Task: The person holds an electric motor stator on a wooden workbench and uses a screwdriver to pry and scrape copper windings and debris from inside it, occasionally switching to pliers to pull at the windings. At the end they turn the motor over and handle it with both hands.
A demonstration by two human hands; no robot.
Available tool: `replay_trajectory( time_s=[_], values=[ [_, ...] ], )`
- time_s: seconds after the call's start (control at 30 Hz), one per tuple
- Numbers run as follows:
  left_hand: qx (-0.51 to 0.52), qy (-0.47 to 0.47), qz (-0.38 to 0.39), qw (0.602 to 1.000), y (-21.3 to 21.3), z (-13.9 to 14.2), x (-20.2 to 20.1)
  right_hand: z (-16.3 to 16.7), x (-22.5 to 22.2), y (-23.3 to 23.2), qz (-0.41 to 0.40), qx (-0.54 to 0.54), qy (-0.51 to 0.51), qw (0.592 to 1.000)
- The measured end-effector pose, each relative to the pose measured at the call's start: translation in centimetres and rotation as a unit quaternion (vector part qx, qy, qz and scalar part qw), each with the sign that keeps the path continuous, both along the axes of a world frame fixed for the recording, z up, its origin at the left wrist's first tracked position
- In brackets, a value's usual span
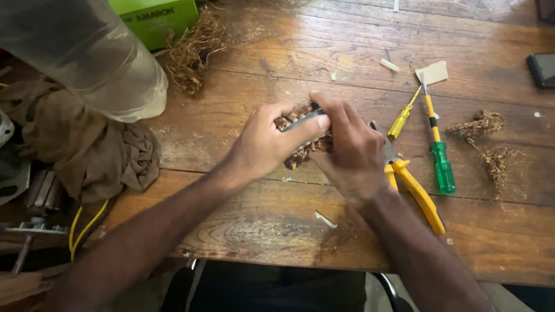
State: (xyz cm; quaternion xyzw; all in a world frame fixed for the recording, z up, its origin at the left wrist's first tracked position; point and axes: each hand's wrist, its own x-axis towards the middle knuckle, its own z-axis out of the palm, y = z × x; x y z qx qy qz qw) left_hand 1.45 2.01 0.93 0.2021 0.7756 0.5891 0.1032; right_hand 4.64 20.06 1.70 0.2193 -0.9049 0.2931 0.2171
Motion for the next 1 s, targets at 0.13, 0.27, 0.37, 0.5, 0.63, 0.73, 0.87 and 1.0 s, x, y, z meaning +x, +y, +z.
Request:
replay_trajectory(
  time_s=[0.13, 0.27, 0.37, 0.5, 0.63, 0.73, 0.87, 1.0],
  values=[
    [0.029, -0.014, 0.011, 0.999, 0.1, -0.1, -0.2, 0.1, -0.1, -0.1, 0.015, 0.016, 0.025, 0.999],
    [0.037, -0.012, 0.018, 0.999, -0.1, 0.0, 0.3, 0.7, -0.3, 0.1, 0.023, 0.037, 0.031, 0.999],
    [0.121, -0.005, 0.002, 0.993, -0.2, 0.6, 0.3, 1.4, -0.4, 0.6, 0.037, 0.012, -0.010, 0.999],
    [0.037, -0.028, -0.014, 0.999, -0.9, 1.5, 0.0, 2.5, -0.2, 2.0, 0.121, -0.041, -0.040, 0.991],
    [-0.008, -0.029, -0.007, 1.000, -1.1, 2.0, 0.2, 3.8, 0.8, 4.1, 0.133, 0.016, -0.040, 0.990],
    [0.011, -0.006, -0.042, 0.999, -1.3, 2.2, -0.1, 4.5, 2.7, 5.6, 0.020, 0.068, -0.064, 0.995],
    [-0.019, 0.074, -0.059, 0.995, -1.9, 2.2, -0.6, 3.8, 6.6, 7.3, -0.156, 0.063, -0.078, 0.983],
    [-0.032, 0.048, -0.044, 0.997, -1.9, 1.6, -0.8, 2.7, 9.7, 8.4, -0.252, 0.126, -0.186, 0.941]
  ],
)
